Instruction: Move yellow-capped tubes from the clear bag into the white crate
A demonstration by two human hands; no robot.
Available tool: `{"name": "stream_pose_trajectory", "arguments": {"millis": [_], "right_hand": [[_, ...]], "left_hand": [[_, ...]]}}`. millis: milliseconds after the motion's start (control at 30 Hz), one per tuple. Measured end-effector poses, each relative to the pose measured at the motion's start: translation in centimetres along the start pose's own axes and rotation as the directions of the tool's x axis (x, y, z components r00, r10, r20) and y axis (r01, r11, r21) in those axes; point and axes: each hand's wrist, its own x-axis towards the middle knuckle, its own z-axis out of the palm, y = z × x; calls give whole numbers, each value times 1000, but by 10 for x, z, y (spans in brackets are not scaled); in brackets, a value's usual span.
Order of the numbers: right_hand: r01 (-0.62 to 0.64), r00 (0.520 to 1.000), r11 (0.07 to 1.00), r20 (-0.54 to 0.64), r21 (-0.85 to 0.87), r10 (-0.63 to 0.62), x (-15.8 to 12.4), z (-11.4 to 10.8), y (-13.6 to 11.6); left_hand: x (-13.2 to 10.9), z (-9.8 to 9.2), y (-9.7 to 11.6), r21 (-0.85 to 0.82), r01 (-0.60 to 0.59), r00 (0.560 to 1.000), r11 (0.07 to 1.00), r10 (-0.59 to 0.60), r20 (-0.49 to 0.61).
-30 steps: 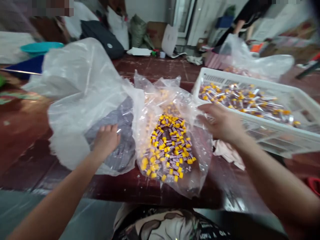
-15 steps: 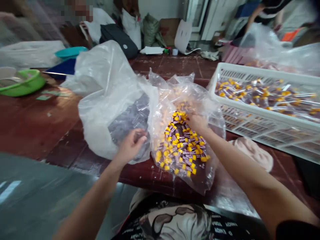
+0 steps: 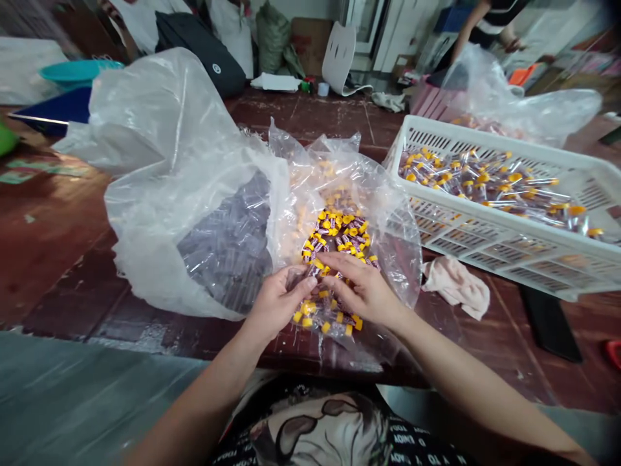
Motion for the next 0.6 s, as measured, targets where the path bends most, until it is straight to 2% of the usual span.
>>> {"name": "stream_pose_trajectory", "arguments": {"millis": [100, 167, 233, 333, 433, 500, 567, 600], "right_hand": [[-70, 997, 990, 12, -126, 72, -11, 2, 2], [-83, 996, 976, 26, -203, 91, -15, -3, 3], [-43, 995, 960, 79, -277, 67, -17, -11, 2], [42, 988, 930, 151, -364, 15, -19, -23, -5], [75, 994, 919, 106, -386, -36, -19, -39, -9], [38, 999, 902, 15, -430, -35, -14, -67, -1], [-98, 983, 840, -185, -534, -3, -6, -116, 19], [-208, 951, 780, -310, -590, 19, -1, -146, 31]], "left_hand": [[0, 21, -3, -201, 104, 994, 974, -110, -19], [-1, 32, -5, -283, 133, 990, 950, -142, -12], [-2, 41, -6, -329, 155, 987, 931, -159, 17], [-5, 51, -2, -382, 231, 972, 895, -201, 118], [-5, 53, 3, -332, 225, 967, 916, -169, 189], [-4, 46, 5, -185, 123, 983, 975, -94, 159], [-2, 28, 5, 42, -37, 999, 998, 36, 33], [-2, 15, 4, 160, -96, 993, 982, 105, -52]]}}
